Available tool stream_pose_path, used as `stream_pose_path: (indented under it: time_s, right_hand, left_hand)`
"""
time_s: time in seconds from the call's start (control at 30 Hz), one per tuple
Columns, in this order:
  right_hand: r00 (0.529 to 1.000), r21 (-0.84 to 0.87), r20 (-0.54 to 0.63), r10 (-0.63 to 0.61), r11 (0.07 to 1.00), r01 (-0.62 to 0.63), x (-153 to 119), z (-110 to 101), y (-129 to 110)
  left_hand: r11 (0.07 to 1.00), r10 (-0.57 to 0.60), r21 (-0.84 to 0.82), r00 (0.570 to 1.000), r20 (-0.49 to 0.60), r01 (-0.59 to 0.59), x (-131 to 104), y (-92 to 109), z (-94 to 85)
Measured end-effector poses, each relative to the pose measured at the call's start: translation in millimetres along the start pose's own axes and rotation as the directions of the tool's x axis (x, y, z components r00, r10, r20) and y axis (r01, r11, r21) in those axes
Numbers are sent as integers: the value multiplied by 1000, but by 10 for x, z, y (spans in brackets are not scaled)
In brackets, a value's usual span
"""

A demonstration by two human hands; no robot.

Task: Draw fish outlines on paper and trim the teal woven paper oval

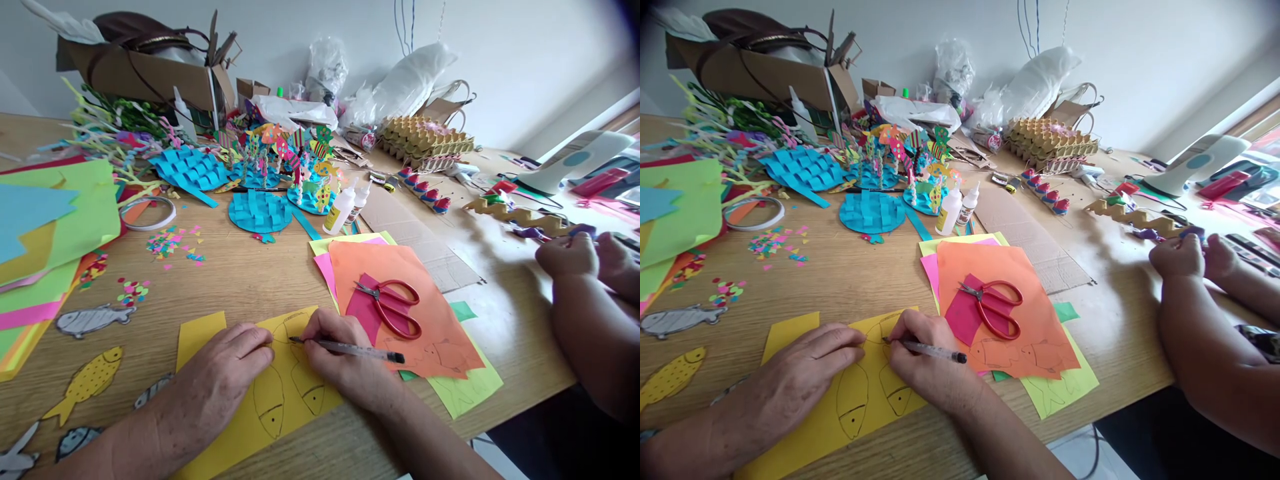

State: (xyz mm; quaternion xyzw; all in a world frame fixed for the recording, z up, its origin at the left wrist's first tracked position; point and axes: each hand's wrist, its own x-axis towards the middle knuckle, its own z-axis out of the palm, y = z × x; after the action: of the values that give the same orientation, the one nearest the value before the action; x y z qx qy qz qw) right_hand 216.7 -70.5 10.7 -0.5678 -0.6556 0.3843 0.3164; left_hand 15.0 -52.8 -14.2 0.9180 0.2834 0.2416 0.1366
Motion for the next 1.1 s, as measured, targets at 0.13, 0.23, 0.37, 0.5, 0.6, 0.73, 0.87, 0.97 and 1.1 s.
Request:
stream_pose_path:
  time_s: [0.13,0.23,0.37,0.5,0.6,0.73,0.87,0.97,1.1]
  right_hand:
    - [1000,-2,7,-25,1000,25,-6,3,29]
    - [1000,18,4,-10,1000,10,-7,0,35]
    - [999,73,-14,34,997,-33,6,-1,17]
    - [999,29,-26,42,999,-41,26,23,20]
    - [998,10,-34,45,999,-44,40,44,37]
    - [999,13,-22,43,999,-43,48,43,33]
    - [999,-1,-21,37,999,-37,32,16,-5]
    - [999,-5,-10,30,1000,-30,16,0,-21]
    - [1000,-5,2,22,1000,-22,7,-5,3]
  left_hand:
    - [1000,3,3,1000,8,-4,12,9,-13]
    - [1000,-3,8,1000,0,3,8,5,-6]
    - [1000,-12,10,1000,6,12,-2,-5,-1]
    - [1000,-9,8,1000,21,9,20,5,-33]
    - [1000,-7,5,1000,22,7,38,16,-48]
    - [1000,-8,4,1000,21,8,42,17,-41]
    - [1000,5,-5,1000,8,-5,38,17,-39]
    - [1000,3,-1,1000,-3,-3,35,21,-39]
    - [1000,5,-2,1000,-5,-5,30,13,-22]
